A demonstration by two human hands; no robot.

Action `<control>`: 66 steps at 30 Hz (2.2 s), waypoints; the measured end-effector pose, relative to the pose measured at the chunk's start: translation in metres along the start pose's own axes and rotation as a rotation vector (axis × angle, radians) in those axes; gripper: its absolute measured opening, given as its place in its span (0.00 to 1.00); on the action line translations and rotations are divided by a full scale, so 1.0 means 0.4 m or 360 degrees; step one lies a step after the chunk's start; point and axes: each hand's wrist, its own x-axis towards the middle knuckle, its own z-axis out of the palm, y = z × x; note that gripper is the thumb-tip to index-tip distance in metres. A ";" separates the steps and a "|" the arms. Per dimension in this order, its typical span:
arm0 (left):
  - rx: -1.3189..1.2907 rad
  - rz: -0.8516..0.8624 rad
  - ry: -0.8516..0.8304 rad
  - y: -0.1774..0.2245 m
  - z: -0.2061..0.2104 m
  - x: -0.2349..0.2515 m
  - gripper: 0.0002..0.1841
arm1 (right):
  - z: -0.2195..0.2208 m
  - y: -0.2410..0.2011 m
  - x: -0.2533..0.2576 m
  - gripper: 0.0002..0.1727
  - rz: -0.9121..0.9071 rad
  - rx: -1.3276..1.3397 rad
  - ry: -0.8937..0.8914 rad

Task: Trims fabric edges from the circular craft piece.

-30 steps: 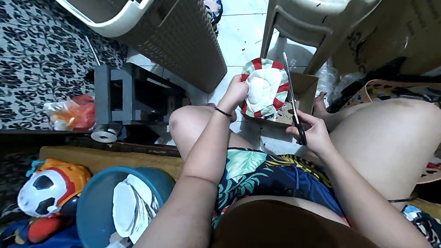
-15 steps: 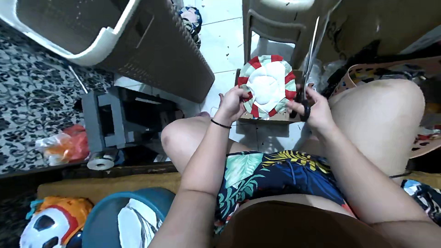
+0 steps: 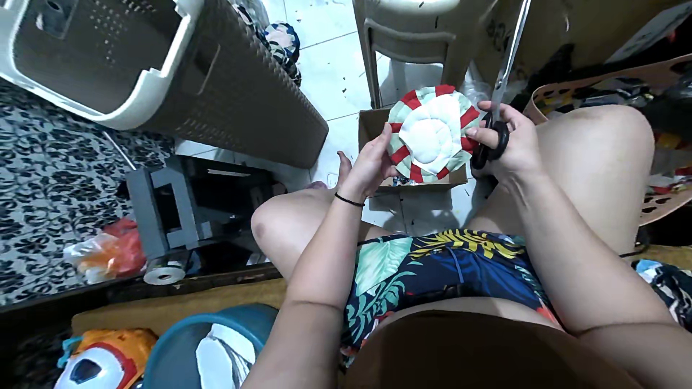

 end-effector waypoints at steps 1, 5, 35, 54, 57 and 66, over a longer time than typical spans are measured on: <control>0.0126 0.0034 0.0037 -0.006 0.003 0.003 0.22 | 0.002 0.001 -0.001 0.32 -0.0005 0.0002 -0.0018; 0.0405 0.0148 0.0189 -0.017 0.015 0.011 0.23 | 0.012 0.006 0.001 0.32 -0.0009 -0.0026 -0.0014; -0.1185 0.0239 -0.0371 -0.038 0.017 0.053 0.48 | -0.020 0.002 -0.007 0.30 -0.0397 -0.0061 -0.0169; -0.0261 0.0107 0.0222 -0.028 0.104 0.027 0.37 | 0.023 0.032 -0.010 0.34 -0.0360 -0.0096 0.0127; -0.0134 0.0235 0.0173 -0.024 0.094 0.026 0.45 | 0.022 0.034 -0.008 0.33 -0.0366 -0.0043 0.0104; 0.0085 0.0486 0.0012 -0.012 0.088 0.003 0.61 | 0.019 0.026 -0.007 0.32 -0.0330 0.0032 0.0104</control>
